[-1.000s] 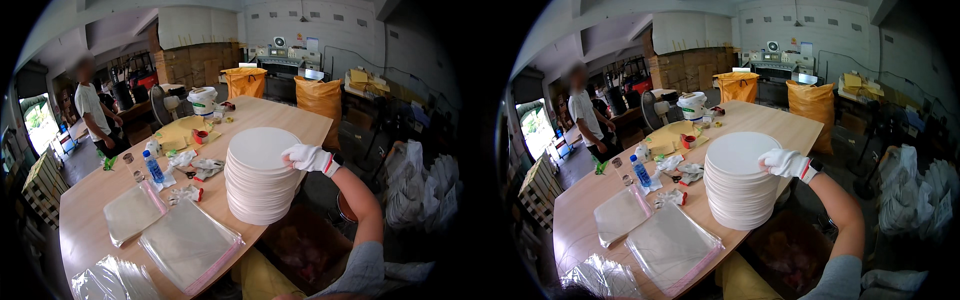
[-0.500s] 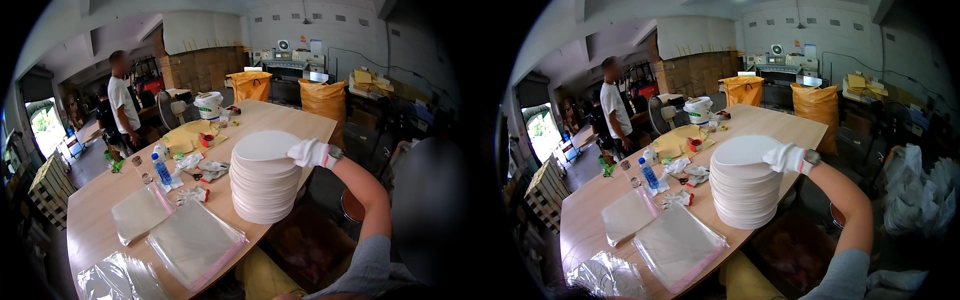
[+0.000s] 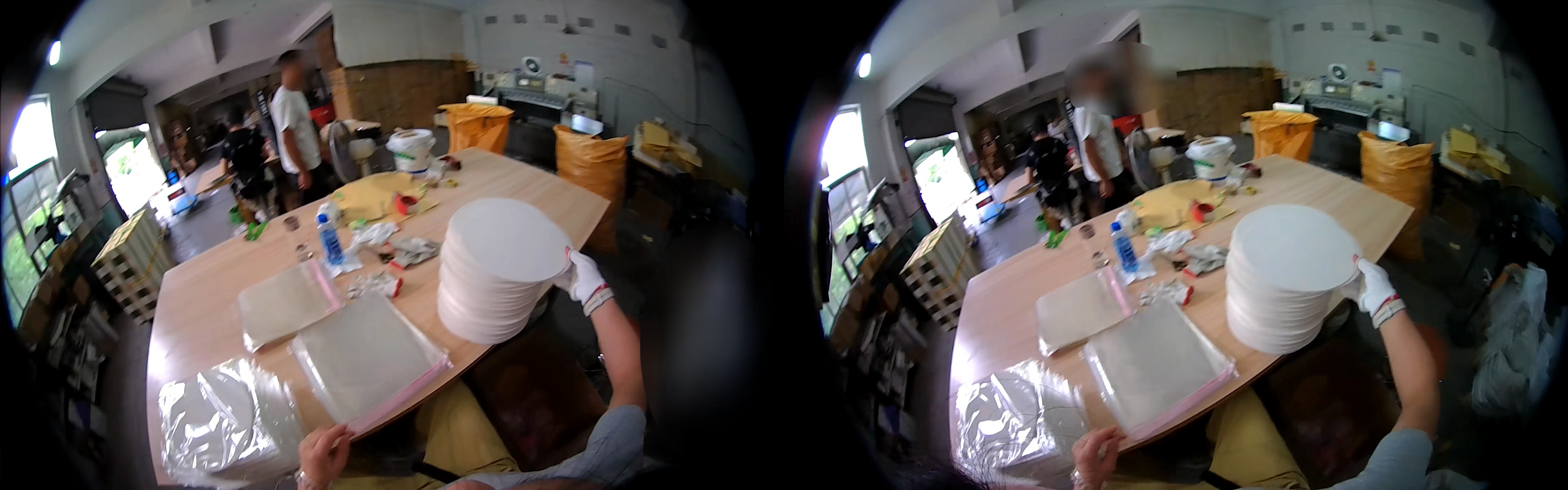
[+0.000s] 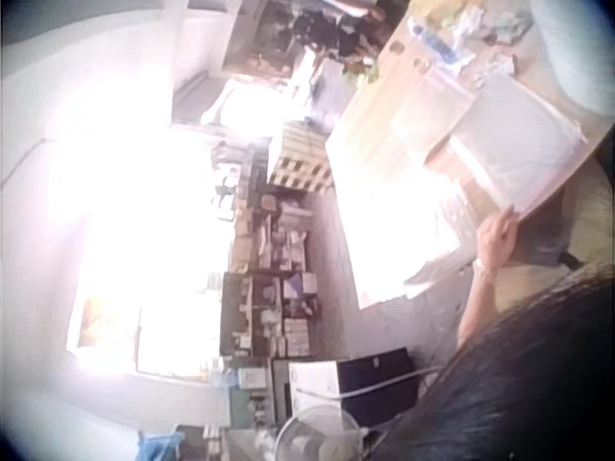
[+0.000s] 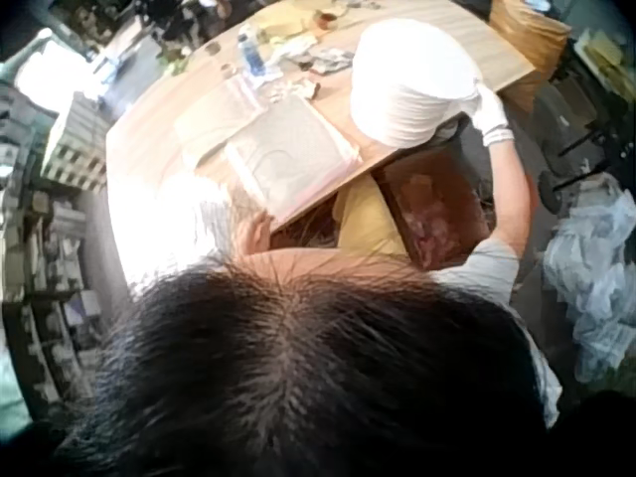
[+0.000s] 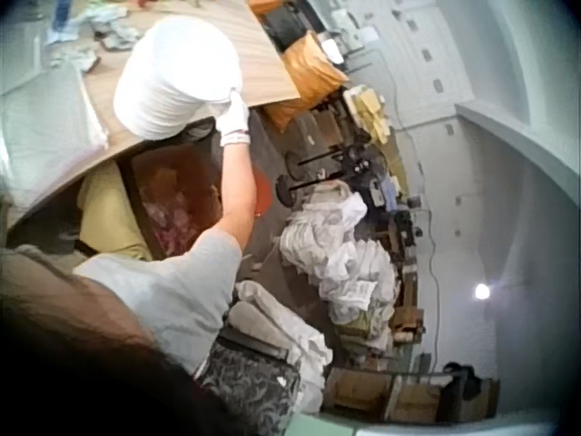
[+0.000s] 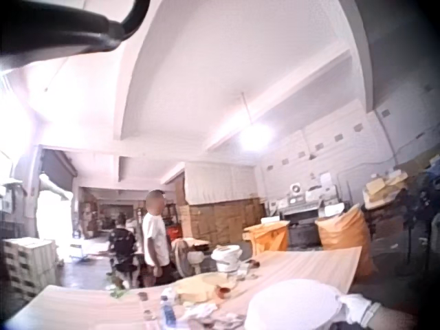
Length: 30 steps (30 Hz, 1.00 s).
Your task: The person repeatedly picks up white circular plates from a stack, places them into clear plastic bags, and stacks the packaged items on the table. The task involves handling the plates and bags by hand in a repetitive sequence.
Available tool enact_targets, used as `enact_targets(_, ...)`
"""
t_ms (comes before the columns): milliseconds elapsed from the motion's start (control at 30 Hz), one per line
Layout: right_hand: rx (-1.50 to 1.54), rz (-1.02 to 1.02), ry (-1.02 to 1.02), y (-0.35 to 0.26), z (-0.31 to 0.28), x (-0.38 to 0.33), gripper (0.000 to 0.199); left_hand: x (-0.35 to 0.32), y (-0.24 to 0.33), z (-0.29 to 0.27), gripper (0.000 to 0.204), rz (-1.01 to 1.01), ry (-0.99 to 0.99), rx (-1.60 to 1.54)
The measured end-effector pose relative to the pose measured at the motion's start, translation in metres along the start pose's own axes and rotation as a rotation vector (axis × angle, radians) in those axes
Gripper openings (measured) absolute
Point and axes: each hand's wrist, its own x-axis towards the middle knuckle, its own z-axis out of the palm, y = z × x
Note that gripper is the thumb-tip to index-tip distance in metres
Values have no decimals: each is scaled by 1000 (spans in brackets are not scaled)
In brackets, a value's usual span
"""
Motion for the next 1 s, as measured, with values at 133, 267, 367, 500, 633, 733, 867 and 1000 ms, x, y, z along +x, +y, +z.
enact_targets(133,-413,-400,-7,-6,43,-5,22,14,12,4,18,-20,-53,-68)
enact_targets(267,-681,-653,-4,-9,93,-50,21,40,11,14,14,-124,36,-139)
enact_targets(367,-895,-759,-100,25,113,-66,23,59,-24,35,25,-437,81,-456)
enact_targets(500,-1187,-1082,-356,93,131,-63,27,107,-59,67,55,-440,131,-598)
enact_targets(633,-940,-610,-599,158,169,-56,22,105,-132,94,59,-362,82,-903)
enact_targets(733,-934,-462,-656,208,168,-35,28,73,-176,110,53,-593,17,-817)
enact_targets(867,-1107,-523,-705,246,159,-36,49,44,-186,137,46,-579,195,-699)
enact_targets(1000,-1244,-452,-763,224,176,-42,38,39,-181,136,45,-597,277,-645)
